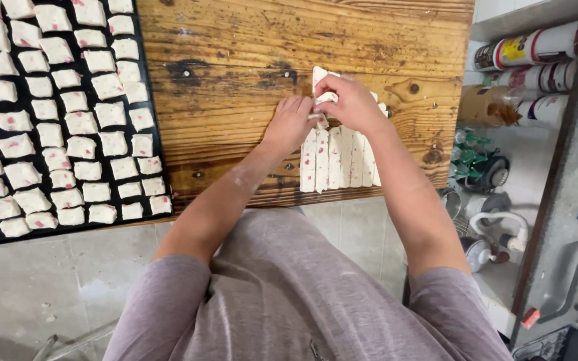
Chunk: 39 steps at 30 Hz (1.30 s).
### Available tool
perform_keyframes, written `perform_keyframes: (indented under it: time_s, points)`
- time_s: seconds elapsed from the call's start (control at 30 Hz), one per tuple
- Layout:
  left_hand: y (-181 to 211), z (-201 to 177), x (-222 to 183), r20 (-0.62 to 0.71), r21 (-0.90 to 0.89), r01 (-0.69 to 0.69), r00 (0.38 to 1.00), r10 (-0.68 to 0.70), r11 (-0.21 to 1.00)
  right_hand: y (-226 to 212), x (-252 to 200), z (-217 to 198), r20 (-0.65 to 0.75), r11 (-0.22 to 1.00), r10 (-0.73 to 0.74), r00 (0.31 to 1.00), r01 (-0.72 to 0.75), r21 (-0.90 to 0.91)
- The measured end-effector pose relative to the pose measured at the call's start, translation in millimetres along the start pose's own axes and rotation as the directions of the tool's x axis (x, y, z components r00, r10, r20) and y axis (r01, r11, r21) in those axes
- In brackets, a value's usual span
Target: Wiping a baking tray and arranging small pieces of cut dough onto it in rows
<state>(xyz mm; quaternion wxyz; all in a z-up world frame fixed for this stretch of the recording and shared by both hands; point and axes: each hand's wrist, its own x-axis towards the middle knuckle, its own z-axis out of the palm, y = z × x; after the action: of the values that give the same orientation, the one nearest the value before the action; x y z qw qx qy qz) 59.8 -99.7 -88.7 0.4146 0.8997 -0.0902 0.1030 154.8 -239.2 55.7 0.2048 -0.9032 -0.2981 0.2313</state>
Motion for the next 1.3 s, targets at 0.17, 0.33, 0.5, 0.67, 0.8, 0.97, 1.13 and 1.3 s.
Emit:
perform_keyframes:
  time_s: [0.17, 0.33, 0.5, 0.67, 0.8, 0.97, 1.13, 1.3]
  points:
    - [22, -57, 3, 0.177, -0.713, 0.236, 0.972, -0.155, 0.661, -20, -10, -10, -0.044, 0.877, 0.105, 0.994, -0.072, 0.475]
    - [13, -79, 5, 0.197, -0.963, 0.248, 0.914, -0.353, 0.104, -29, 13, 23, -0.092, 0.582, 0.217, 0.972, -0.053, 0.812]
    - [-10, -154, -22, 0.127, -0.988, 0.153, 0.882, -0.454, 0.022, -63, 48, 54, 0.114, 0.152, 0.239, 0.964, -0.153, 0.976]
    - [-58, -234, -93, 0.134, -0.99, 0.143, 0.855, -0.502, -0.021, -141, 96, 105, 0.048, 0.221, 0.241, 0.969, -0.103, 0.97]
    - [-96, -310, -174, 0.081, -0.988, 0.147, 0.779, -0.621, 0.055, -211, 147, 171, 0.047, 0.345, 0.021, 0.999, -0.051, 0.937]
    - [-140, -383, -257, 0.07, -0.978, 0.2, 0.599, -0.798, 0.065, -360, 210, 205, -0.005, 0.686, -0.209, 0.978, 0.15, 0.712]
    - [-159, -435, -280, 0.112, -0.992, 0.114, 0.526, -0.843, -0.061, -439, 254, 236, 0.025, 0.966, -0.256, 0.966, 0.255, 0.043]
    - [-179, -457, -262, 0.12, -0.992, 0.095, 0.499, -0.858, -0.084, -447, 249, 238, -0.303, 0.906, -0.423, 0.854, 0.403, -0.128]
